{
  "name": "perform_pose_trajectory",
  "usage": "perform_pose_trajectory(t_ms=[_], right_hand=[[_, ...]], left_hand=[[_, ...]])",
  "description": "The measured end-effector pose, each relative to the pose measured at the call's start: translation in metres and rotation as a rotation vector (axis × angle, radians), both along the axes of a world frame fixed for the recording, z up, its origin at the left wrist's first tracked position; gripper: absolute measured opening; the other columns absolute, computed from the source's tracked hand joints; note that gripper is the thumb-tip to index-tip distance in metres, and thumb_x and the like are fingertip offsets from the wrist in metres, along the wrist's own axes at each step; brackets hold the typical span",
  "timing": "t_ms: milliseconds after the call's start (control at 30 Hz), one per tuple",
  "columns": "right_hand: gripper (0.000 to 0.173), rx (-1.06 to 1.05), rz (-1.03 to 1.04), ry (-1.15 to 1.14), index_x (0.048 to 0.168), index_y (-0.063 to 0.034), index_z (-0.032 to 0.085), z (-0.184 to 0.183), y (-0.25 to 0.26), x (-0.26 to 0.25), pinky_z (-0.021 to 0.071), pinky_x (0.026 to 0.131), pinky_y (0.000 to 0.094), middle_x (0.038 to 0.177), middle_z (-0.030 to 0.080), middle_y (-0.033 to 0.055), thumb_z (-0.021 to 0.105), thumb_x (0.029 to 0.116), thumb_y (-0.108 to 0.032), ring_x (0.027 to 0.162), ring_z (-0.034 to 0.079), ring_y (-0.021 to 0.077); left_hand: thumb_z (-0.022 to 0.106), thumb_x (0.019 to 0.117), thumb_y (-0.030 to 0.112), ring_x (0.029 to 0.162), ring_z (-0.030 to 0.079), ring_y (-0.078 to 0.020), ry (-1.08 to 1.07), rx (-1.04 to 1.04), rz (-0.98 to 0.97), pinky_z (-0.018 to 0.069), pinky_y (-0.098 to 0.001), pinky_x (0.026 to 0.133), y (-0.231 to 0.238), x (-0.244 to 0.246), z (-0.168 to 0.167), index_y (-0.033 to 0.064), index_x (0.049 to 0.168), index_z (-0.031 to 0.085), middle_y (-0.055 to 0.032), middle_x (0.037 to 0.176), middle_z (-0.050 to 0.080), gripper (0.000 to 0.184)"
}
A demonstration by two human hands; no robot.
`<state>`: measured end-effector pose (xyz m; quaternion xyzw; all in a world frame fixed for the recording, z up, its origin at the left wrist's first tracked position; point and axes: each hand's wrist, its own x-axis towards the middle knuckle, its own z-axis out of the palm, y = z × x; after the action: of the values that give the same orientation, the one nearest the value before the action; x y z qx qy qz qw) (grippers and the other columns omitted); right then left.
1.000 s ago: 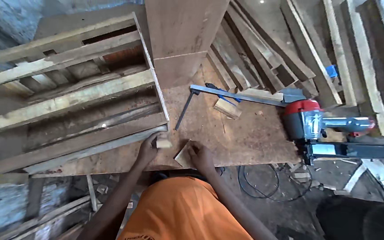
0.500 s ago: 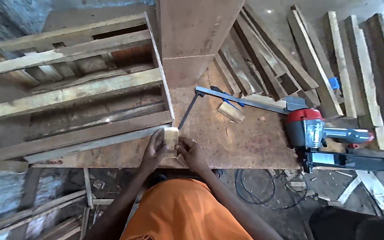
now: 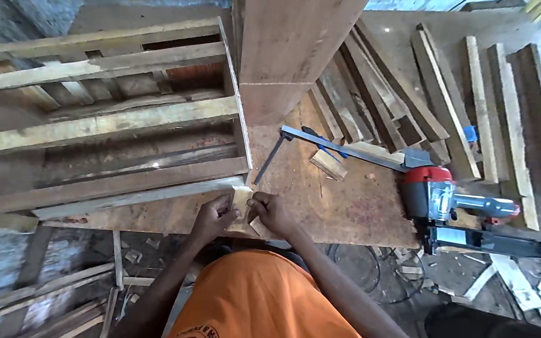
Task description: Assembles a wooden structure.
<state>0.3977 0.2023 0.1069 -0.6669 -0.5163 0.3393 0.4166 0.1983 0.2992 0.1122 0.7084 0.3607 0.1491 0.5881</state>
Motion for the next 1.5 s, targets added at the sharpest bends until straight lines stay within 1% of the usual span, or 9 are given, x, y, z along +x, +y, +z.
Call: perform_pose_trajectory(t_ms=[233, 300, 367, 433, 733, 933, 1267, 1400, 1500], right_hand=[[0.033, 0.184, -0.214, 0.854, 0.083, -0.0116, 0.065, 0.014, -0.019, 0.012, 0.0506, 0.051, 0.0233, 0.062, 0.058, -0.0029, 0.048, 0.1079, -0.024, 0.051, 0.054, 0.0056], [0.028, 0.096, -0.255, 0.499, 0.085, -0.0061, 0.065, 0.009, -0.026, 0.023, 0.0521, 0.052, 0.0271, 0.064, 0.061, 0.0025, 0.049, 0.1062, -0.015, 0.053, 0.057, 0.0103], [0.02, -0.191, -0.205, -0.02, 0.116, -0.005, 0.069, 0.005, -0.036, 0.03, 0.0599, 0.073, 0.0448, 0.095, 0.071, 0.0115, 0.06, 0.1, -0.01, 0.079, 0.069, 0.0235], [0.04, -0.363, -0.189, -0.149, 0.136, -0.0088, 0.061, -0.002, -0.042, 0.028, 0.0583, 0.09, 0.0531, 0.123, 0.067, 0.0139, 0.065, 0.0968, -0.009, 0.102, 0.07, 0.0292], [0.02, -0.218, -0.344, 0.03, 0.118, -0.0047, 0.07, -0.006, -0.059, 0.007, 0.0614, 0.083, 0.041, 0.106, 0.073, 0.0092, 0.063, 0.1003, -0.011, 0.089, 0.072, 0.0182], [0.033, 0.125, -0.32, 0.269, 0.13, -0.0029, 0.065, 0.021, -0.039, 0.001, 0.0586, 0.095, 0.0328, 0.125, 0.069, 0.0091, 0.053, 0.1062, -0.021, 0.107, 0.069, 0.0127], [0.024, -0.077, -0.322, 0.498, 0.082, -0.0044, 0.061, 0.028, -0.015, -0.009, 0.0468, 0.058, 0.0271, 0.069, 0.058, 0.0024, 0.054, 0.1045, -0.01, 0.06, 0.054, 0.0097], [0.019, -0.266, -0.292, 0.426, 0.086, -0.0042, 0.064, 0.024, -0.009, -0.005, 0.0476, 0.061, 0.0296, 0.072, 0.06, 0.0032, 0.059, 0.1028, -0.012, 0.063, 0.056, 0.0106], [0.014, -0.42, -0.179, 0.436, 0.111, -0.0011, 0.066, 0.018, -0.006, 0.003, 0.0556, 0.077, 0.036, 0.092, 0.067, 0.0086, 0.062, 0.1002, -0.009, 0.081, 0.064, 0.0155]], left_hand=[[0.065, 0.1006, 0.017, 0.092, 0.074, -0.0191, -0.152, -0.124, -0.014, 0.0636, -0.0374, 0.078, 0.001, -0.017, -0.008, 0.0141, 0.139, 0.058, -0.006, 0.112, 0.074, 0.039], [0.066, 0.1003, 0.018, 0.097, 0.073, -0.0181, -0.119, -0.111, 0.06, 0.0627, -0.0377, 0.084, -0.001, -0.014, -0.016, 0.0127, 0.139, 0.056, -0.0062, 0.114, 0.073, 0.04], [0.067, 0.098, 0.011, 0.1, 0.071, -0.0178, -0.119, -0.05, 0.128, 0.0607, -0.038, 0.09, 0.002, -0.003, -0.027, 0.003, 0.137, 0.055, -0.0102, 0.113, 0.072, 0.042], [0.068, 0.0968, 0.008, 0.104, 0.07, -0.0177, -0.158, 0.017, 0.151, 0.0591, -0.0372, 0.095, 0.007, 0.009, -0.036, -0.0021, 0.136, 0.054, -0.0127, 0.115, 0.071, 0.042], [0.067, 0.097, 0.005, 0.115, 0.069, -0.0178, -0.225, 0.157, 0.02, 0.0577, -0.0364, 0.102, 0.026, 0.049, -0.041, -0.0025, 0.14, 0.051, -0.0152, 0.126, 0.068, 0.047], [0.069, 0.0973, 0.012, 0.117, 0.067, -0.0179, -0.137, 0.235, -0.185, 0.055, -0.0411, 0.105, 0.006, 0.043, -0.029, 0.003, 0.135, 0.061, -0.0114, 0.126, 0.069, 0.039], [0.066, 0.0967, 0.006, 0.115, 0.069, -0.0233, -0.045, 0.665, -0.253, 0.0565, -0.0452, 0.099, -0.025, 0.024, -0.006, 0.0082, 0.126, 0.07, -0.0093, 0.123, 0.072, 0.03], [0.069, 0.0968, 0.013, 0.107, 0.072, -0.0254, -0.03, 0.719, -0.257, 0.0594, -0.046, 0.092, -0.031, 0.019, -0.015, 0.0085, 0.129, 0.069, -0.0111, 0.117, 0.073, 0.032], [0.068, 0.0975, 0.014, 0.11, 0.07, -0.0255, 0.015, 0.719, -0.293, 0.0573, -0.0459, 0.096, -0.034, 0.013, -0.018, 0.0087, 0.128, 0.069, -0.0102, 0.118, 0.073, 0.031]])
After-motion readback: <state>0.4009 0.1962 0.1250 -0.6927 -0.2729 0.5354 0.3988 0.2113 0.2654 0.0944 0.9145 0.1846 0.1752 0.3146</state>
